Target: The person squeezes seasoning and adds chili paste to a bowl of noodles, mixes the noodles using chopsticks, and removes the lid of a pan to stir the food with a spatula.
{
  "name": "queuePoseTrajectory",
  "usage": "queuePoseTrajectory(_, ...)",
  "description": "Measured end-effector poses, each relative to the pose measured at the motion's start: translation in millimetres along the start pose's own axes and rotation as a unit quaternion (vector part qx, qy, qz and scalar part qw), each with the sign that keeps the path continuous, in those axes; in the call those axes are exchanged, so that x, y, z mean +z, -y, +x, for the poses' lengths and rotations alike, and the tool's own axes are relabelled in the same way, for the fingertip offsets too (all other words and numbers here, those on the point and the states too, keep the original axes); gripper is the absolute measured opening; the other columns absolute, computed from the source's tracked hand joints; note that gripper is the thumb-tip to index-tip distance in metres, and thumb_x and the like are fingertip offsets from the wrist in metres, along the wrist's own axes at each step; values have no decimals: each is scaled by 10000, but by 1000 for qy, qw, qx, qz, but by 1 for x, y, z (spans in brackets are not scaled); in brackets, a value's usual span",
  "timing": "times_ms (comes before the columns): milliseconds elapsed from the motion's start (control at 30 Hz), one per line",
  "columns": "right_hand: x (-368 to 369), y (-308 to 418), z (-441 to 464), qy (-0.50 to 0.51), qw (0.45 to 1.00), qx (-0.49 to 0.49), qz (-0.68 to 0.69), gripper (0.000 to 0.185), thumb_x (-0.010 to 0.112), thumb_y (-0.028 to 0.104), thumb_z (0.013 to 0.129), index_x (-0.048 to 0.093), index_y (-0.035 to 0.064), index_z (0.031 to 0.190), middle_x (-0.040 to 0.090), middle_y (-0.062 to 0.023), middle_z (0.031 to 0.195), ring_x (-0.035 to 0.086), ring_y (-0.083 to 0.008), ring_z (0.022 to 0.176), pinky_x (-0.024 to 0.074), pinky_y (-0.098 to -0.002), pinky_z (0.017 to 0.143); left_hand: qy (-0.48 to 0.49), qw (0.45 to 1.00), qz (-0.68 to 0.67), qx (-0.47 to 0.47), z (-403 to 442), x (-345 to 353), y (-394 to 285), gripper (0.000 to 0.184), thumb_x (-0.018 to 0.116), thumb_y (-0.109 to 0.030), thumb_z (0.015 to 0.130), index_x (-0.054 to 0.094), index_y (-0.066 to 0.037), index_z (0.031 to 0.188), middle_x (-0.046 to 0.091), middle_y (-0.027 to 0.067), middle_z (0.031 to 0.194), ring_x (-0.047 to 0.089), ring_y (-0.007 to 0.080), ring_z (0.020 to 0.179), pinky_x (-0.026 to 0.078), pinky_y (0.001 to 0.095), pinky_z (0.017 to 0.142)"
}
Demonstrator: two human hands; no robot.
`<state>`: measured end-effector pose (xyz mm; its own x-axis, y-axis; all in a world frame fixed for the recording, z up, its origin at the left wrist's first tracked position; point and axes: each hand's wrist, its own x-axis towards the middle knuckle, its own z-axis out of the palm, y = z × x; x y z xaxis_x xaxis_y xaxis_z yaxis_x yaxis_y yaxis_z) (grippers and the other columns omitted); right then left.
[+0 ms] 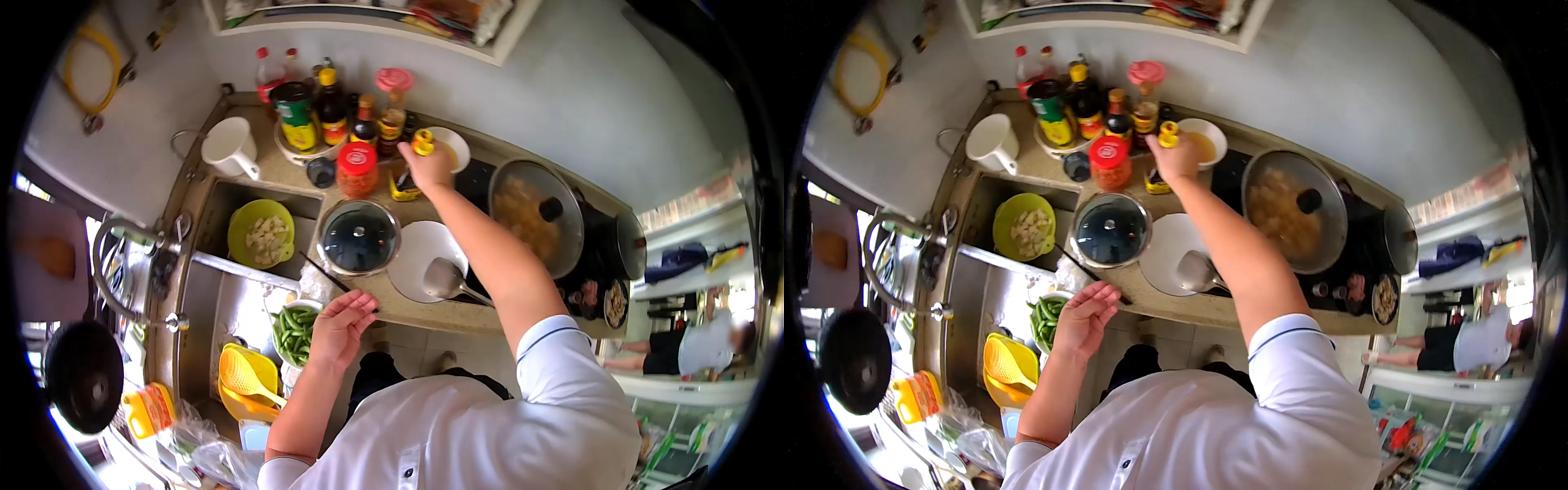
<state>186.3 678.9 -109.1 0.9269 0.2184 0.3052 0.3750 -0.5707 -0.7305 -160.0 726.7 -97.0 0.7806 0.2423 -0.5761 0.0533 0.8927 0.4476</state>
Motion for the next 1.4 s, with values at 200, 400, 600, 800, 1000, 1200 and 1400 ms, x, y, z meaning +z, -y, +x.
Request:
queuePoseTrajectory(200,-57,-17,-33,72,997,-19,22,703,787,277,710,499,-55,1259,587,-278,1207,569,-406,1126,469,-422,951,57,997,55,-18,23,62,14,276,524,110,866,585,30,1123,656,148,1082,653,289,1024,556,340,838)
queuePoseTrajectory(400,-304,-32,-127,-15,996,-42,76,560,772,181,794,536,15,1273,608,-149,1210,621,-218,1028,532,-316,806,194,972,130,-36,29,157,61,270,545,136,832,631,19,1060,684,149,1010,674,272,958,577,325,791)
queuePoseTrajectory(600,-546,-188,-250,-395,907,140,-49,418,759,201,826,616,-32,1142,672,-148,1052,647,-186,936,512,-298,819,400,883,246,6,-14,315,154,267,568,152,814,633,23,1040,691,143,968,682,248,891,573,315,746)
queuePoseTrajectory(800,-650,-352,-370,-416,868,242,-125,372,725,233,822,636,-39,1059,680,-146,983,669,-219,887,520,-323,805,471,812,335,78,-40,471,351,248,583,112,842,595,67,1085,678,153,1006,678,232,901,558,311,770)
queuePoseTrajectory(1000,-667,-458,-423,-376,868,323,-23,323,722,190,820,646,-25,1049,684,-138,980,672,-211,861,542,-330,746,460,652,516,313,14,499,588,112,606,50,854,680,-2,921,694,37,855,651,93,789,533,263,705)
queuePoseTrajectory(1200,-673,-480,-448,-285,882,372,47,290,711,180,835,650,-14,1042,685,-122,982,667,-189,875,538,-311,731,455,218,751,426,120,450,707,180,600,-197,862,610,-50,759,634,132,764,633,317,769,514,434,685)
queuePoseTrajectory(1400,-689,-484,-430,-228,895,375,75,282,705,184,848,647,-10,1044,676,-126,1003,666,-199,874,537,-315,705,438,171,790,394,144,435,736,135,589,-160,809,700,-92,846,664,118,916,635,295,899,513,398,776)
